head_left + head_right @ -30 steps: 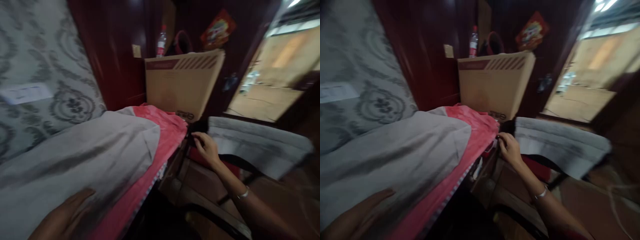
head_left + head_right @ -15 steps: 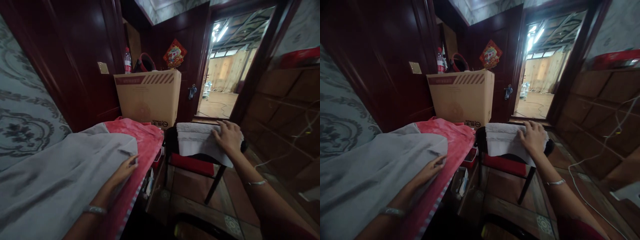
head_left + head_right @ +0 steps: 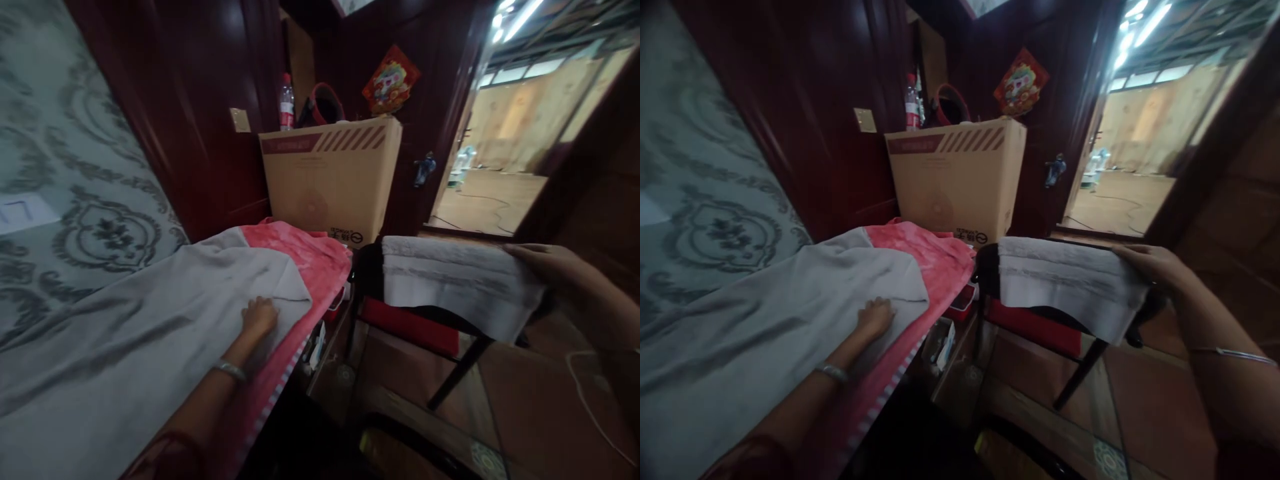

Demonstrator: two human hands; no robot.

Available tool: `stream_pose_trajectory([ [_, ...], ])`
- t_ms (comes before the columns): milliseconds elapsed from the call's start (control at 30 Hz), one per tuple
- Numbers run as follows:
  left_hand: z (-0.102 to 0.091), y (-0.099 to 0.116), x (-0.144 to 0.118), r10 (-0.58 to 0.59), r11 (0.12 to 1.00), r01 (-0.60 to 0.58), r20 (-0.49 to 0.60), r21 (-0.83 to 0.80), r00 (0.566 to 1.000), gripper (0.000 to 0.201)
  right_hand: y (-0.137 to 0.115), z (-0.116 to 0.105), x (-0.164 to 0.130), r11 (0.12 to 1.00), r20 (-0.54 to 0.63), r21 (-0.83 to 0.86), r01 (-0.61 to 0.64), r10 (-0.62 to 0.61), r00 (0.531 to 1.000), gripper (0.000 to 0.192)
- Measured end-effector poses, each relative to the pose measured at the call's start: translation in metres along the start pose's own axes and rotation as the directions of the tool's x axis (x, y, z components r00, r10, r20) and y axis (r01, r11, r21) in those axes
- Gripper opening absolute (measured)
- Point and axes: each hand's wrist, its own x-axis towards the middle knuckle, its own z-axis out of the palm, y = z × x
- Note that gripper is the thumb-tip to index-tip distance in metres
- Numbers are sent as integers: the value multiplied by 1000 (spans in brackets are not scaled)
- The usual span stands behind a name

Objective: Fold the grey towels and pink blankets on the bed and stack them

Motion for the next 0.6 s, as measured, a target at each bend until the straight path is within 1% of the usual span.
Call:
stream_pose_trajectory([
  [33,3,7,0,23,999,-22,25,-24,999,48,-2,1,1,985,37,148,-86,82,996,38],
  [67,6,18,1,73,996,-71,37,-53,997,48,-5,1,1,955,59,255,-152,141,988,43],
  [100,8,31,0,152,985,-148,43,-90,987,47,-9,1,-1,935,28,317,-161,160,987,47],
  [133,10,47,-1,244,963,-237,45,-132,969,48,-15,1,-5,930,-32,342,-136,156,987,51],
  [167,12,62,-2,362,919,-348,43,-187,931,52,-22,0,-9,936,-105,343,-80,123,987,53],
  [200,13,77,-5,512,827,-489,15,-278,859,55,-31,-1,-13,944,-176,329,-2,63,982,54],
  [233,15,90,-9,640,711,-604,-23,-360,768,55,-41,-2,-18,948,-237,306,86,-12,972,53],
  [267,17,99,-13,729,596,-680,-66,-426,681,52,-54,-3,-23,943,-287,280,180,-96,953,52],
  [300,19,105,-17,786,495,-723,-106,-481,609,48,-69,-4,-27,925,-320,258,278,-190,928,50],
  [333,21,107,-21,809,430,-732,-134,-528,572,44,-87,-3,-33,894,-335,242,377,-288,897,48],
  [367,21,105,-25,805,399,-711,-149,-580,574,41,-109,-2,-38,850,-338,228,475,-389,857,46],
  [400,19,100,-28,775,390,-661,-159,-641,612,41,-135,1,-44,794,-332,216,569,-488,807,44],
  [433,15,93,-30,722,388,-585,-159,-712,673,43,-163,5,-50,727,-311,194,659,-591,744,43],
  [467,9,83,-33,652,376,-485,-147,-789,744,47,-195,10,-59,657,-292,141,740,-687,665,42],
  [500,0,71,-35,575,342,-373,-122,-863,809,54,-229,15,-69,596,-279,80,799,-756,592,40],
  [533,-11,57,-39,501,281,-267,-97,-922,860,62,-262,21,-83,528,-262,34,849,-815,517,39],
  [567,-24,42,-44,436,197,-187,-84,-962,896,69,-294,27,-100,452,-247,9,892,-864,440,39],
  [600,-38,26,-50,376,100,-140,-93,-985,922,75,-323,34,-122,366,-248,2,931,-901,355,38],
])
